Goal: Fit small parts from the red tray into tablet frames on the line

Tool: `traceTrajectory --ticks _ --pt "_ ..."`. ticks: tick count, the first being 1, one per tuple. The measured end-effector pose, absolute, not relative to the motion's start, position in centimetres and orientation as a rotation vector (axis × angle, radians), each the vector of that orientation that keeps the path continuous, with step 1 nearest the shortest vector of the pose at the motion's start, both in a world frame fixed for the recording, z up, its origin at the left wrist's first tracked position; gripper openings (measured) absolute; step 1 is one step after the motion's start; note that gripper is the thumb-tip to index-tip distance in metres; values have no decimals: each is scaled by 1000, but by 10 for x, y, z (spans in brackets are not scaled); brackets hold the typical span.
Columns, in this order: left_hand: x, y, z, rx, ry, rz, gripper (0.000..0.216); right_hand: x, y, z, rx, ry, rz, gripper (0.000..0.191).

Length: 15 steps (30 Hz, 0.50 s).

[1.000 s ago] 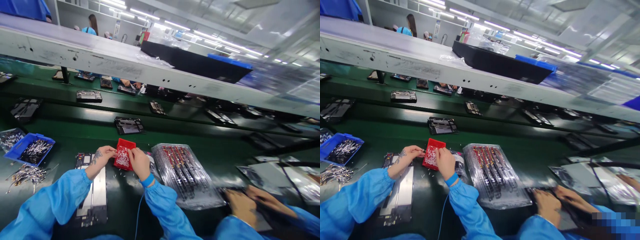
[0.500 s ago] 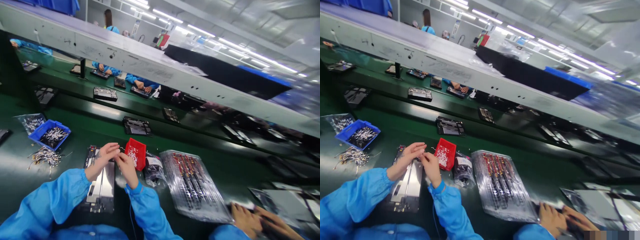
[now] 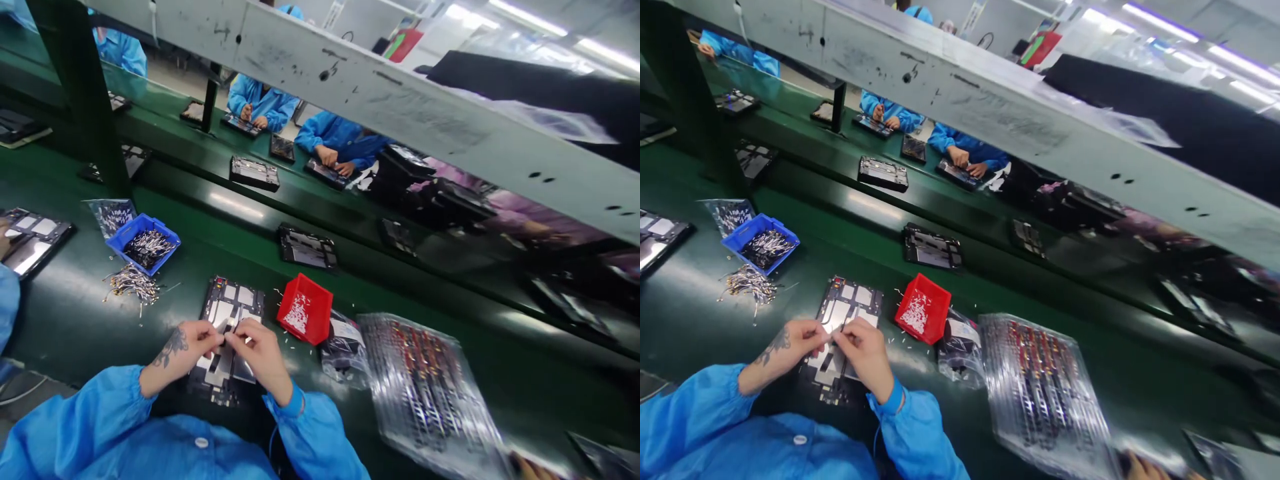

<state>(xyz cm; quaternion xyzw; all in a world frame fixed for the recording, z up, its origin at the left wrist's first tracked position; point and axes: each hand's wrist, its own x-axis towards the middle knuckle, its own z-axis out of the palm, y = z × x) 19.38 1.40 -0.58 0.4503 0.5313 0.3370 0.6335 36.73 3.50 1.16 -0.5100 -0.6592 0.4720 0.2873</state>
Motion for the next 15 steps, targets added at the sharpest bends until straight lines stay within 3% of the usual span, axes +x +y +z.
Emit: traceTrajectory --ticks 3,7,15 --pt "180 -5 -27 1027 1267 735 26 365 31 -6 -1412 -2029 1184 31" --pt "165 -8 -51 968 1480 812 50 359 41 -30 -1609 -2110 1216 32" --pt "171 15 -62 950 1458 817 39 339 61 -34 -1681 -2162 1196 30"
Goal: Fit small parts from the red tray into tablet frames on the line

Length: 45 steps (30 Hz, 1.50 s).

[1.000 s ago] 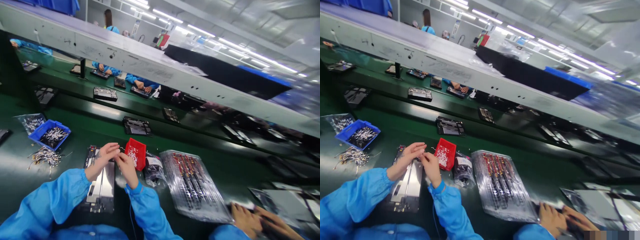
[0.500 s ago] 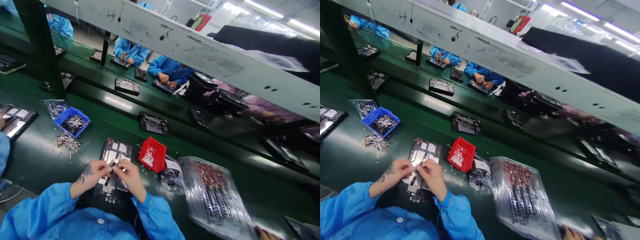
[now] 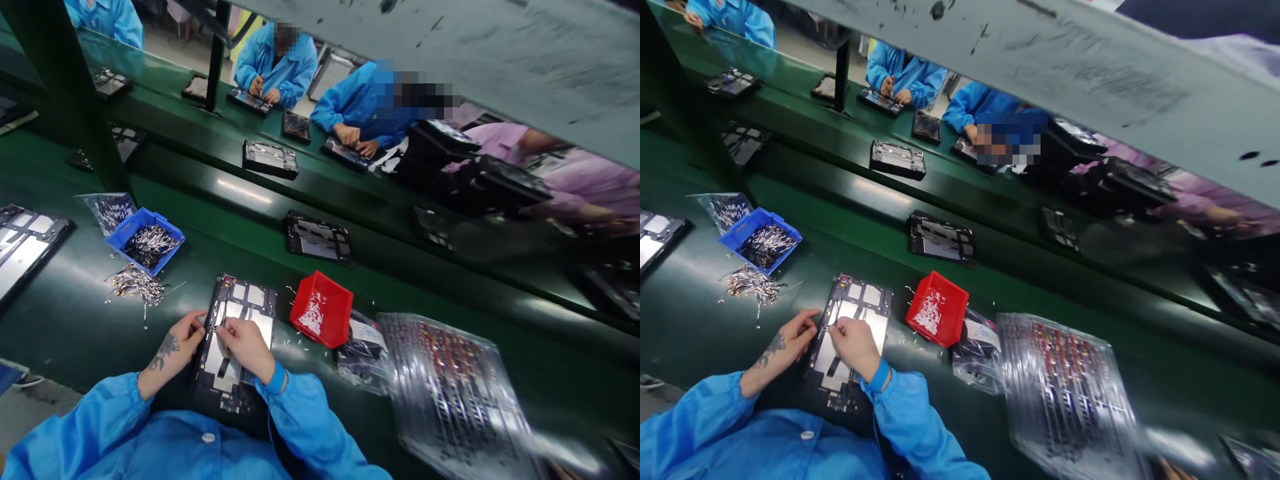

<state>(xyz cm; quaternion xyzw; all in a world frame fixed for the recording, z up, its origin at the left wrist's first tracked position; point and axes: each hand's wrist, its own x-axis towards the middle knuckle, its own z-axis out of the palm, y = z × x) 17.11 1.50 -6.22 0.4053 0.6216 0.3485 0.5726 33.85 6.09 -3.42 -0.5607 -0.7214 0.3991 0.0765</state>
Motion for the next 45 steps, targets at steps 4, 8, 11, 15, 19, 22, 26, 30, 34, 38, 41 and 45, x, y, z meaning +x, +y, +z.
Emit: traceTrajectory --ticks 4,8,11,15,19,22,26,30,34,38,41,45 --pt "172 18 -67 1005 1470 808 39 334 61 -30 -1742 -2183 1124 28" --pt "171 20 -74 1040 1458 790 40 332 62 -28 -1745 -2207 1110 26" --pt "172 22 -76 1043 1443 792 40 333 62 -27 -1731 -2207 1111 26" --pt "174 28 -74 1054 1442 786 38 333 58 -30 -1614 -2104 1103 16" --pt "177 30 -70 1045 1447 803 36 331 53 -38 -1372 -1881 1213 8" --pt "178 28 -68 1067 1448 885 34 330 53 -42 -1401 -1708 1337 8" --pt "173 25 -65 1227 1358 884 14 338 59 -39 -1539 -1760 1274 16" --pt "166 27 -64 1307 1240 808 26 346 67 -35 -1525 -1892 1063 16" --pt "163 29 -63 1410 1219 763 33 347 69 -39 -1483 -1859 1066 6" --pt "163 29 -63 1497 1226 725 37 346 69 -43 -1488 -1850 1046 3" --pt "164 29 -64 1522 1240 718 37 347 69 -45 -1507 -1866 1042 3" --pt "165 29 -63 1548 1259 708 36 347 69 -47 -1518 -1873 1038 3"
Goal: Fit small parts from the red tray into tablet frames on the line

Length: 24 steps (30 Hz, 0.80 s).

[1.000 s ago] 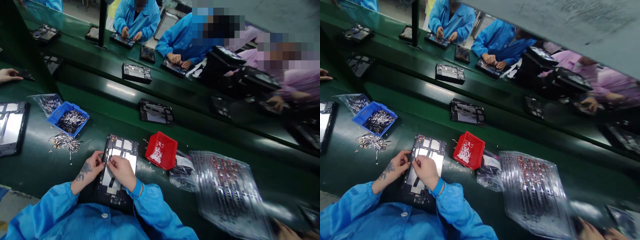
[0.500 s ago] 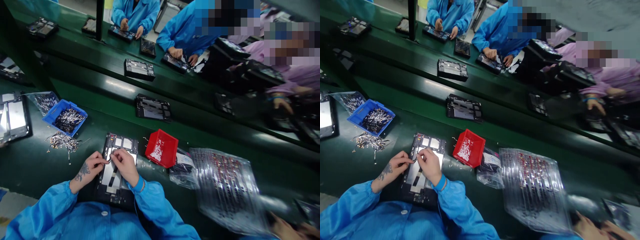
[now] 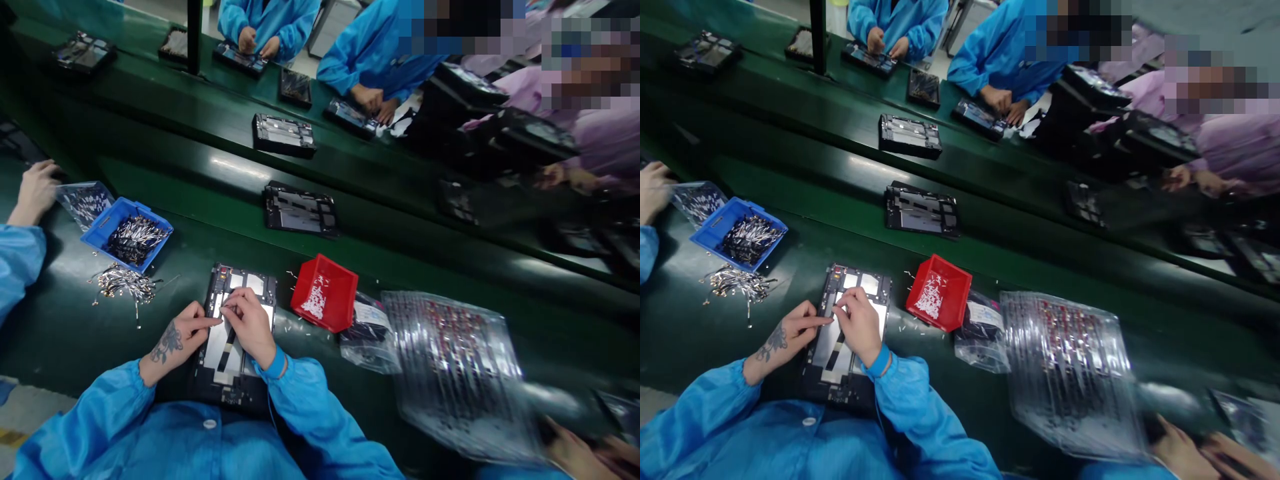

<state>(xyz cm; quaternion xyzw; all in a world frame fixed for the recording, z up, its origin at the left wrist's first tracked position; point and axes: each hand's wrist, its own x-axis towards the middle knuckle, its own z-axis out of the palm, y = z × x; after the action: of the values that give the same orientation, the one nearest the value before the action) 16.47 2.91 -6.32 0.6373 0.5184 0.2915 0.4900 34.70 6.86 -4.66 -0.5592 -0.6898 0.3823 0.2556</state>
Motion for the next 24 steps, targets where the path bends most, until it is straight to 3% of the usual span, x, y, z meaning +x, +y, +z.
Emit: traceTrajectory --ticks 17,24 --pt "165 30 -60 1565 1270 677 37 345 70 -45 -1561 -1904 1028 4" --pt "164 29 -64 1558 1261 678 37 342 72 -38 -1693 -1976 872 17"
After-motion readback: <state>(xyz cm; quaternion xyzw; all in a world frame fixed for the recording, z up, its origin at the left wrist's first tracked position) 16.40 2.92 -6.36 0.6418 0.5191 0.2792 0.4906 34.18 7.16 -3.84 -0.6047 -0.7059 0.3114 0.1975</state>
